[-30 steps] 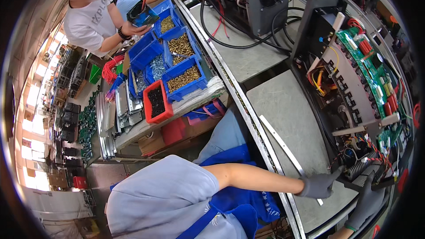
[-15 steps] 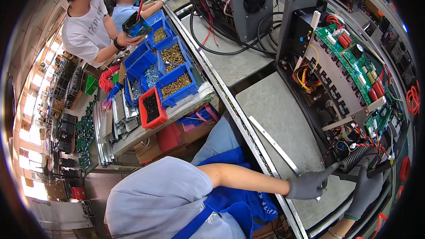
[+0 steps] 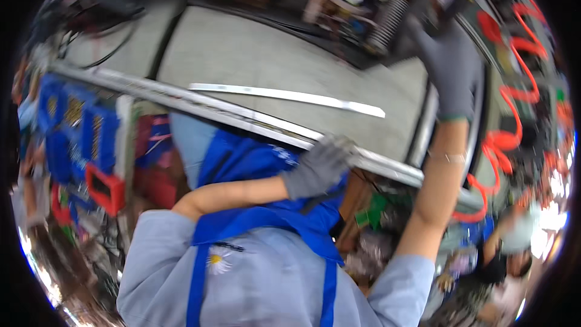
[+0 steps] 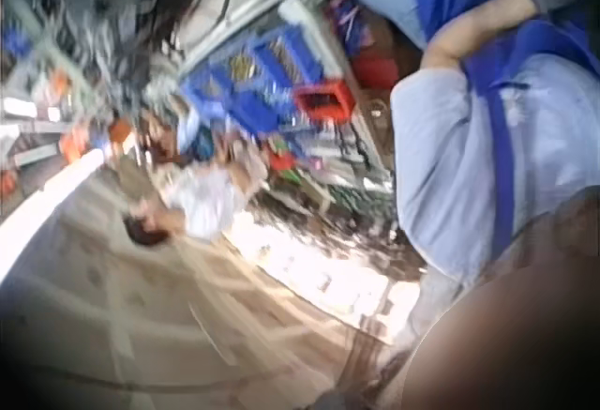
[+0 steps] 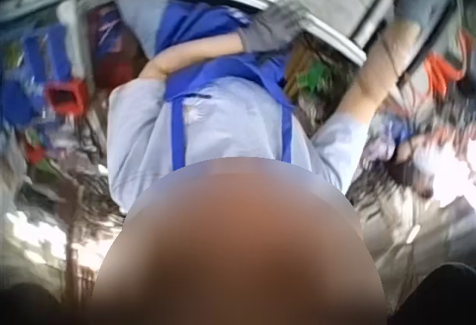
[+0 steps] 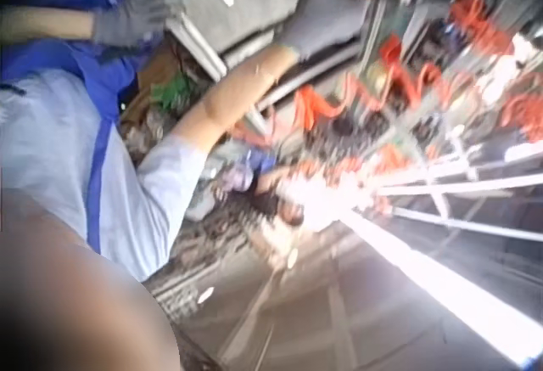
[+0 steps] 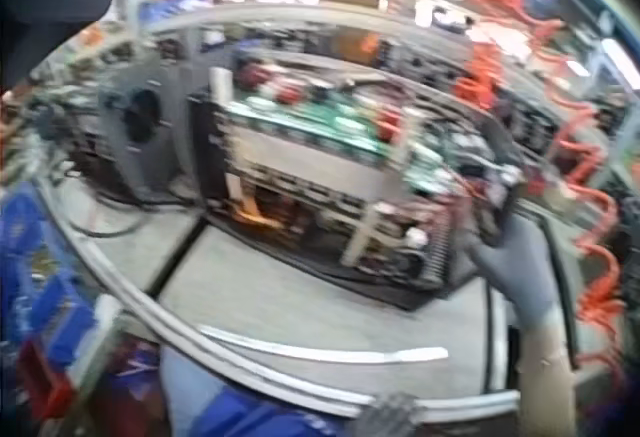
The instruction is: Assemble internal components and wiring of an electronic device on a production line.
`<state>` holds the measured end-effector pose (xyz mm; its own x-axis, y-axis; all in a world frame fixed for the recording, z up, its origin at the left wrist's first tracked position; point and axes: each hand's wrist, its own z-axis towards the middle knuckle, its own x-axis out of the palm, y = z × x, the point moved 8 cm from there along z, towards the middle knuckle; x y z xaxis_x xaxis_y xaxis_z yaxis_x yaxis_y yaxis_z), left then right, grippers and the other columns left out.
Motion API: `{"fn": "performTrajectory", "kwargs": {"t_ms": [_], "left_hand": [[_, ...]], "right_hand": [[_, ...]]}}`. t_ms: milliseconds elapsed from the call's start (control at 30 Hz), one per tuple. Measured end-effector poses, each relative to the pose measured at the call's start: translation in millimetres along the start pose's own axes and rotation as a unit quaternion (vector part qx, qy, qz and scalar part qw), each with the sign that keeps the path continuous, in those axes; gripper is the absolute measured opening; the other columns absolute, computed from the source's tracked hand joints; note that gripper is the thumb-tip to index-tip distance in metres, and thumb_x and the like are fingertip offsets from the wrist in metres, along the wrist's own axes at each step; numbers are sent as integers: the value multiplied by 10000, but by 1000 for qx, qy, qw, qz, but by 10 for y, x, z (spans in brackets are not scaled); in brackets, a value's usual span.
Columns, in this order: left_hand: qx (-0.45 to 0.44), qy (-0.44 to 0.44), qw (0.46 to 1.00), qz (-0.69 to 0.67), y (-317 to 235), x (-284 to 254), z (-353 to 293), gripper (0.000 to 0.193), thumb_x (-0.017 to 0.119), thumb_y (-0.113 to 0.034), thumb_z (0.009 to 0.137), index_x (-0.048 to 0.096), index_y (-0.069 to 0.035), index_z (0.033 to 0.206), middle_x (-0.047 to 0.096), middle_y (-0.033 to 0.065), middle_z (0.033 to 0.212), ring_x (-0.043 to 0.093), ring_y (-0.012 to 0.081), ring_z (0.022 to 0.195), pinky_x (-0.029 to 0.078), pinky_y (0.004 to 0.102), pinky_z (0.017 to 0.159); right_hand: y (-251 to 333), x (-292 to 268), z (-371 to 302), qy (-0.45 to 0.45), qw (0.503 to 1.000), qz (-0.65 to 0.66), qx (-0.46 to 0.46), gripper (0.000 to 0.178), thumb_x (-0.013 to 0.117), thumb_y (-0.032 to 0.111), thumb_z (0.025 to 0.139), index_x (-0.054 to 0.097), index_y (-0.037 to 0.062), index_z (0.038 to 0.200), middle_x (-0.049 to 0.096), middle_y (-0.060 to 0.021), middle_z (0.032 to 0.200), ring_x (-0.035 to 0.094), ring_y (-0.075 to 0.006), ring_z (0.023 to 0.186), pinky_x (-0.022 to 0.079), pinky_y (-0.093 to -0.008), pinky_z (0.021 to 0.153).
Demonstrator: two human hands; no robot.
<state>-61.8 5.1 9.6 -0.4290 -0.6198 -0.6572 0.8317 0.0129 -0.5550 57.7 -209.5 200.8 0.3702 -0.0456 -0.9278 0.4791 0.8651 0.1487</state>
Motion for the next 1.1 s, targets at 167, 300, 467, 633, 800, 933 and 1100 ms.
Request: {"fn": "performTrajectory", "kwargs": {"t_ms": [167,300,467,633,800,933,1100], "left_hand": [[99,4,991,91,-86,97,-40,398,527,-209,843,566,-99,1223,543,94,1277,500,247,1211,365,393,1047],[99,2,991,88,-72,125,-57,405,524,-210,844,561,-99,1232,544,94,1276,506,243,1208,360,375,1053],[105,2,991,84,-68,144,-123,431,497,-212,849,540,-69,1253,539,103,1283,498,249,1224,336,393,1075],[111,-2,989,97,-58,149,-157,445,491,-223,854,530,-64,1268,538,100,1296,482,248,1248,305,394,1106],[116,-17,989,92,-33,211,-191,421,491,-231,867,542,-88,1259,545,85,1298,482,233,1251,291,387,1117],[118,-16,988,99,-50,177,-175,415,502,-225,864,546,-92,1254,548,77,1289,488,227,1244,300,387,1112],[118,0,989,92,-46,159,-143,414,516,-207,853,547,-88,1248,551,75,1279,500,226,1230,328,386,1090]], "right_hand": [[-89,-87,-95,34,998,-3,53,551,638,544,791,655,-6,820,677,-170,749,669,-334,768,481,-414,675],[-167,-45,-90,23,998,-5,54,529,672,522,780,654,-6,764,659,-132,662,657,-295,670,470,-395,628],[-191,-10,-55,-1,999,29,31,457,704,431,801,652,-24,791,626,-88,607,601,-178,601,457,-349,605],[-293,-3,-61,6,997,44,57,422,732,380,779,679,4,962,702,-128,778,691,-245,776,498,-351,728],[-175,-7,-46,-27,997,65,17,415,724,362,789,669,2,988,703,-129,788,691,-246,770,500,-345,727],[-226,-10,-49,-23,997,66,13,404,719,379,787,676,17,962,701,-123,773,690,-262,759,502,-358,710],[-253,-11,-56,-46,998,29,23,446,702,455,776,677,24,886,681,-124,715,681,-301,743,495,-375,679]]}}
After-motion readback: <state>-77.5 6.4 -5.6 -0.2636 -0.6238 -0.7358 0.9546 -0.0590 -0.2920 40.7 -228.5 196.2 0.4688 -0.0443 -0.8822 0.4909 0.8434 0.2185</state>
